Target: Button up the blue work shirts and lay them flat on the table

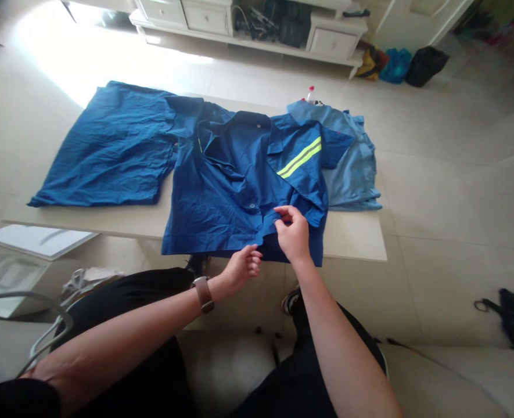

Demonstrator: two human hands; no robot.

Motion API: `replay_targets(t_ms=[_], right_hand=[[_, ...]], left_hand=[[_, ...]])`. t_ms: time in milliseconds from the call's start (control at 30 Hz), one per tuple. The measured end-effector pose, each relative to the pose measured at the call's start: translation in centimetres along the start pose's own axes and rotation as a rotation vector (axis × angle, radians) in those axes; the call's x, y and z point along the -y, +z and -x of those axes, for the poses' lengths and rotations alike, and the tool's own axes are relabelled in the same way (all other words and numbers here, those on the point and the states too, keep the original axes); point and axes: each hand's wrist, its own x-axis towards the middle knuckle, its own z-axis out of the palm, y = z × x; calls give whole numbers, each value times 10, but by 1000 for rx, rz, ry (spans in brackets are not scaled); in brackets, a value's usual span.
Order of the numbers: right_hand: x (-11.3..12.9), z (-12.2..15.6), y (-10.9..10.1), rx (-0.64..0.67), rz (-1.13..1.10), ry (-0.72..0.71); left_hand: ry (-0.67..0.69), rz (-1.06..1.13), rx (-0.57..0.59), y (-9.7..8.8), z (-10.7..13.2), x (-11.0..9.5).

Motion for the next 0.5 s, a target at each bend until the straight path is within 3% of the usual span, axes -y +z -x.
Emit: replay_targets(t_ms=[100, 267, 333, 500], right_hand=[[0, -6, -7, -100, -5, -50], [9, -8, -20, -366, -30, -231], [13, -5, -23, -335, 50, -313], [17, 6, -21, 4, 407, -549]], left_hand=[[-95, 223, -6, -1, -1, -7], [-20, 324, -69, 5, -7, -20], [63, 276, -156, 7, -10, -23], [406, -5, -314, 5, -11, -32]])
